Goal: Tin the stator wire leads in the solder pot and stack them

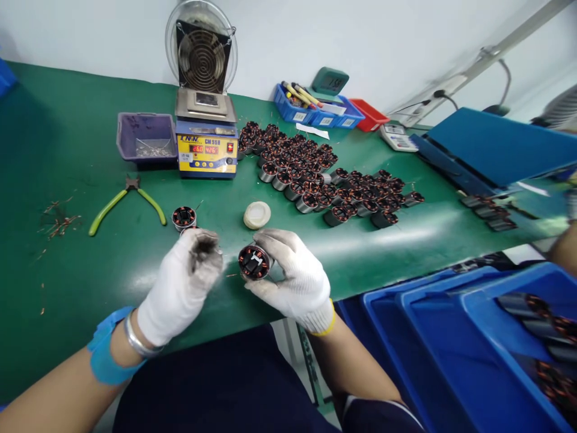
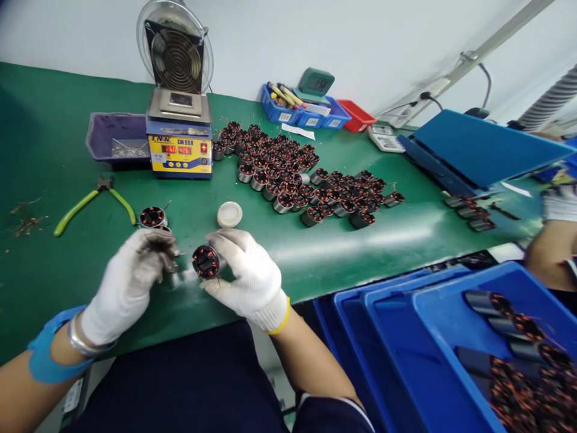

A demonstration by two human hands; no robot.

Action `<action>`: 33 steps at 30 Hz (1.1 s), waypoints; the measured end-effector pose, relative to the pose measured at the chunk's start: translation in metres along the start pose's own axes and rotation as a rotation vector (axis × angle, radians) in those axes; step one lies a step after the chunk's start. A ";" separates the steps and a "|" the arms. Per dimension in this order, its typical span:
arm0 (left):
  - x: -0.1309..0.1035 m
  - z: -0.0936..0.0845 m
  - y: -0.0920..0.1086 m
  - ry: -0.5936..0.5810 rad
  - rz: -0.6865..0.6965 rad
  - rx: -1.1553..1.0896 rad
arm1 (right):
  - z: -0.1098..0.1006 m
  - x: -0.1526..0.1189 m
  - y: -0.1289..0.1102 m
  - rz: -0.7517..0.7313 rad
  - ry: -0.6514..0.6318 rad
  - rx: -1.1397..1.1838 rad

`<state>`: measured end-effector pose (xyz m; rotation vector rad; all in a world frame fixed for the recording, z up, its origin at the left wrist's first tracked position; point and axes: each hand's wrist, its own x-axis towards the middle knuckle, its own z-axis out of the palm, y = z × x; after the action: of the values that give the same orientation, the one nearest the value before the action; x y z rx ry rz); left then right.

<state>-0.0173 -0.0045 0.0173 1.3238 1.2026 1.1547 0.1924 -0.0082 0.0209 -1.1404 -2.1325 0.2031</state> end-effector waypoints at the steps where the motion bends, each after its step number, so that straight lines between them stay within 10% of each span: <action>1: 0.000 0.000 -0.003 -0.062 0.043 0.061 | 0.000 -0.001 -0.001 -0.007 -0.013 0.002; 9: -0.004 0.001 -0.020 0.035 0.062 0.133 | -0.009 -0.004 0.026 0.435 0.045 -0.243; 17: -0.003 0.011 -0.017 -0.114 0.119 0.397 | -0.006 0.028 0.043 0.709 -0.202 -0.590; 33: -0.009 0.013 -0.022 -0.231 0.408 0.596 | -0.024 0.047 0.044 0.523 -0.398 -0.516</action>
<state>-0.0063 -0.0129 -0.0065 2.1691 1.1788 0.9028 0.2195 0.0504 0.0433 -2.1072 -2.2438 0.1215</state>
